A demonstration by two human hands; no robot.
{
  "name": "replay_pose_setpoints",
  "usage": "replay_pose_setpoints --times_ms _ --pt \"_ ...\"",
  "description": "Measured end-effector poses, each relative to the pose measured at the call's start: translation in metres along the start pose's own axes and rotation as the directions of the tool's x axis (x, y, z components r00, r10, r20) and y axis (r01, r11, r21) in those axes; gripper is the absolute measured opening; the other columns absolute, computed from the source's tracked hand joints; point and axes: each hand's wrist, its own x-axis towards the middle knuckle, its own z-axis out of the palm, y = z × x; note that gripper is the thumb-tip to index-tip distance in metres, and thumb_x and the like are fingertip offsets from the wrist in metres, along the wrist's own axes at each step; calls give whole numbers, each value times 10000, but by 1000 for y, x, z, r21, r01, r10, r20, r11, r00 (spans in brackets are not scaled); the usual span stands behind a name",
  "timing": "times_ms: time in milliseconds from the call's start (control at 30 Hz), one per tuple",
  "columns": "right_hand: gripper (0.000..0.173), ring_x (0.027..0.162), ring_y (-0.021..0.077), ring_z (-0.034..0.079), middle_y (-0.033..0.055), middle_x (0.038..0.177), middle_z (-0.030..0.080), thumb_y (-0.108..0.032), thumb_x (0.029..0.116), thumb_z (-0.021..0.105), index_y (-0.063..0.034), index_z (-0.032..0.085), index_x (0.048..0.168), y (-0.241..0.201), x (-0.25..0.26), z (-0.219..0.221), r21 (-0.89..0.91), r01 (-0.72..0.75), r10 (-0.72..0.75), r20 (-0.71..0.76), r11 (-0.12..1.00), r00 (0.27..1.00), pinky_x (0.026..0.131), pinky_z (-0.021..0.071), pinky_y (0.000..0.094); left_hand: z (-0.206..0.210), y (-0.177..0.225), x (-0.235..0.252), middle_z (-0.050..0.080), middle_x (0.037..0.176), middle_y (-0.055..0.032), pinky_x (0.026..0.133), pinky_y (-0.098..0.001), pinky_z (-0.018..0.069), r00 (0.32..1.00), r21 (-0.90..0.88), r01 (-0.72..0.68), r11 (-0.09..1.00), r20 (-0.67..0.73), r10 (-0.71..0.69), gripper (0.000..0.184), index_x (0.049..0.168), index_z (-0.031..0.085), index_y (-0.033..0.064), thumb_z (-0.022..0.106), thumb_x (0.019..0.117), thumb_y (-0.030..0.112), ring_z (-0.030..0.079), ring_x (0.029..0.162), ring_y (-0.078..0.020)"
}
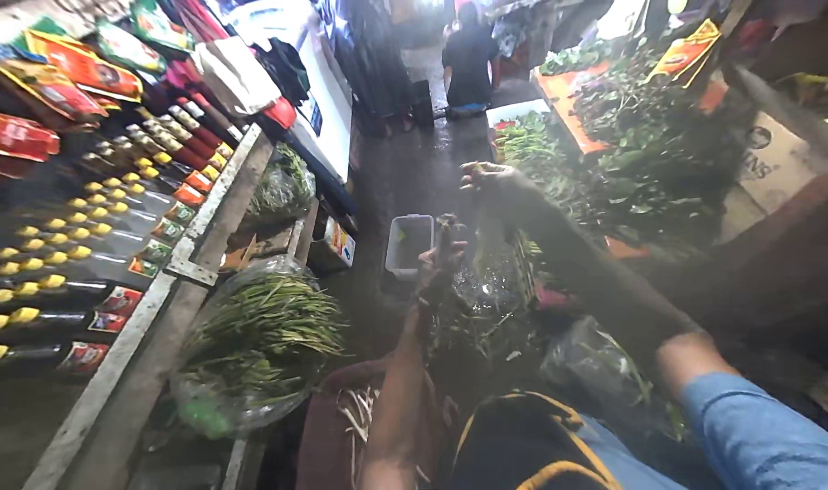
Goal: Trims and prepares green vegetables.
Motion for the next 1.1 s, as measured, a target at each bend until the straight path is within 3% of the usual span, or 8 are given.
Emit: replay_pose_setpoints --times_ms 167,333,500,600,733,800,967,1100 --pt "219 671 106 658 59 890 696 -106 1082 467 -10 604 1224 25 13 28 108 42 -47 40 993 998 611 577 259 17 14 3 728 854 -29 637 -228 544 994 -15 -98 995 -50 98 139 1000 724 12 747 863 8 645 709 -56" --pt "316 939 207 732 135 1094 717 -41 1093 332 45 570 1283 27 10 26 46 163 -167 89 986 982 857 619 377 14 12 5 731 871 -53 661 -259 551 986 -76 -153 985 -77 147 116 1031 718 7 662 936 44 650 719 -90" --pt "233 688 85 652 65 929 727 3 1004 506 10 680 1158 41 6 -26 -309 236 -255 -22 921 967 616 566 261 1 25 -1 720 839 -55 660 -281 557 986 -132 -145 981 -106 131 136 997 706 -3 590 933 26 649 705 -104" --pt "162 557 32 535 30 823 699 -63 982 603 -5 710 1090 67 -9 -57 -464 202 -175 100 863 979 491 459 208 -6 33 -3 723 858 -77 658 -277 554 985 -150 -155 976 -95 142 164 1017 700 -12 581 936 67 658 721 -117" --pt "318 912 111 672 125 1088 713 -41 885 710 59 669 1184 103 -22 -71 -612 307 -34 415 729 909 830 569 306 16 76 -18 625 727 8 573 -168 476 981 -41 -61 997 -189 52 134 960 617 5 497 1005 -33 541 585 -18" --pt "263 898 127 660 143 1048 716 -78 930 688 63 690 1152 115 -28 -67 -702 410 -38 481 583 876 847 548 320 -1 57 -7 713 810 -38 577 -197 492 988 -111 -108 988 -119 95 144 989 690 4 549 969 24 586 614 -44" --pt "252 1087 386 663 238 1127 696 -125 1007 572 50 678 1154 106 -32 -55 -887 377 80 410 267 909 980 480 603 -2 47 0 727 893 -56 596 -208 506 981 -71 -158 985 -124 149 138 1078 685 -21 598 973 4 606 655 -57" --pt "227 872 214 612 166 974 653 -112 963 587 67 648 1087 102 -30 -59 -816 144 180 290 560 940 834 499 420 12 62 -9 654 787 15 565 -174 468 964 176 -145 974 -197 180 150 1081 669 -23 651 933 -42 522 588 -6"
